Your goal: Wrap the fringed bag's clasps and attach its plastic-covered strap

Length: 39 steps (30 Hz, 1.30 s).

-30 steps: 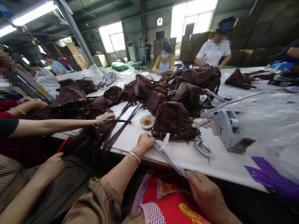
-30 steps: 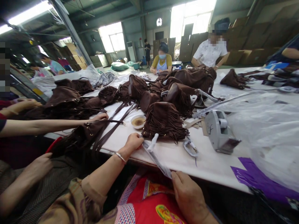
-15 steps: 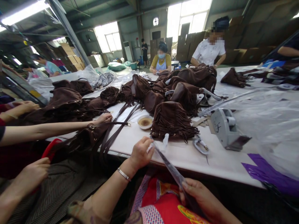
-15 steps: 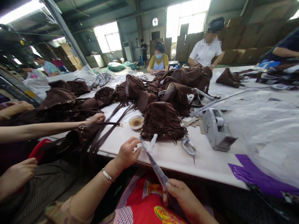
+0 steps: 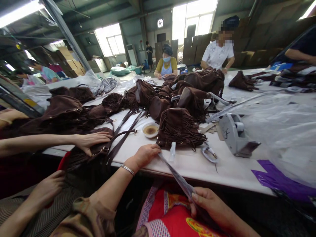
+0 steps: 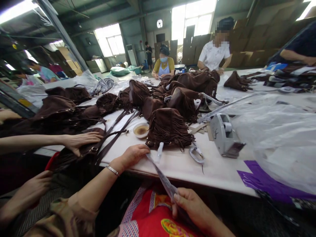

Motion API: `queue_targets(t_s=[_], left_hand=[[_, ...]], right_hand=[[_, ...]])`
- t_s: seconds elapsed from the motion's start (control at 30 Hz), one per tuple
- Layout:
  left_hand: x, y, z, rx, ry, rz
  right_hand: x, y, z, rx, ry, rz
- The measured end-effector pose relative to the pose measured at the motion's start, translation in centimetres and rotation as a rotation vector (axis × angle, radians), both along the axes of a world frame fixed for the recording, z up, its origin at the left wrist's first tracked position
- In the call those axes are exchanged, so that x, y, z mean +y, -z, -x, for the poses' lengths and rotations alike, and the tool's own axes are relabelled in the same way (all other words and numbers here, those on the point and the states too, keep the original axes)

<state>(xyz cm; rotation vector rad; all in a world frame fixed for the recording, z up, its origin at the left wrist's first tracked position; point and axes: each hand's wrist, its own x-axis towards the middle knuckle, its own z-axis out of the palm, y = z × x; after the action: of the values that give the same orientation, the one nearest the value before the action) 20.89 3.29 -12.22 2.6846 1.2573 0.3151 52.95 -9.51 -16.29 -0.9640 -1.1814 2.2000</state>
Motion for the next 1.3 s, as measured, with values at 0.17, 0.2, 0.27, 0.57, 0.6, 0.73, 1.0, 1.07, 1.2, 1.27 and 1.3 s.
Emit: queue_targets(t_s=[0.17, 0.2, 0.27, 0.57, 0.6, 0.73, 1.0, 1.07, 1.2, 1.27, 1.3], left_hand=[[2.1, -0.2, -0.3, 0.171, 0.066, -0.087], [2.4, -0.2, -0.2, 0.186, 0.074, -0.101], [3.1, -0.2, 0.3, 0.184, 0.085, -0.111], [3.4, -0.6, 1.5, 0.182, -0.019, -0.169], [2.7, -1.1, 1.0, 0.166, -0.049, -0.207], [-2.0, -3.8, -3.2, -0.091, -0.181, -0.430], [-8.7, -4.2, -11.6, 0.129, 0.207, 0.150], [-7.9, -3.5, -9.3, 0.159, 0.160, 0.210], [-5.5, -2.7, -0.8, 0.087, 0.005, 0.097], [-4.4, -2.3, 3.7, 0.127, -0.153, -0.011], [-3.8, -2.0, 5.5, 0.170, -0.258, -0.070]], right_hand=[[0.0, -0.6, 0.2, -0.056, 0.036, -0.019], [-0.1, -0.8, -0.1, -0.063, 0.048, -0.020], [-0.4, -0.9, -1.0, -0.092, 0.069, -0.032], [-2.7, 0.7, -6.6, -0.515, 0.097, -0.139], [-2.6, 0.5, -6.5, -0.544, 0.088, -0.151], [-1.4, -1.7, -4.1, -0.628, 0.003, -0.291], [2.3, -6.5, 0.5, -0.580, -0.080, -0.651], [2.5, -6.6, -0.2, -0.605, -0.168, -0.544], [2.3, -5.9, -4.0, -0.629, -0.233, -0.436], [2.4, -5.7, -6.0, -0.681, -0.237, -0.460], [2.5, -5.7, -6.9, -0.712, -0.236, -0.484]])
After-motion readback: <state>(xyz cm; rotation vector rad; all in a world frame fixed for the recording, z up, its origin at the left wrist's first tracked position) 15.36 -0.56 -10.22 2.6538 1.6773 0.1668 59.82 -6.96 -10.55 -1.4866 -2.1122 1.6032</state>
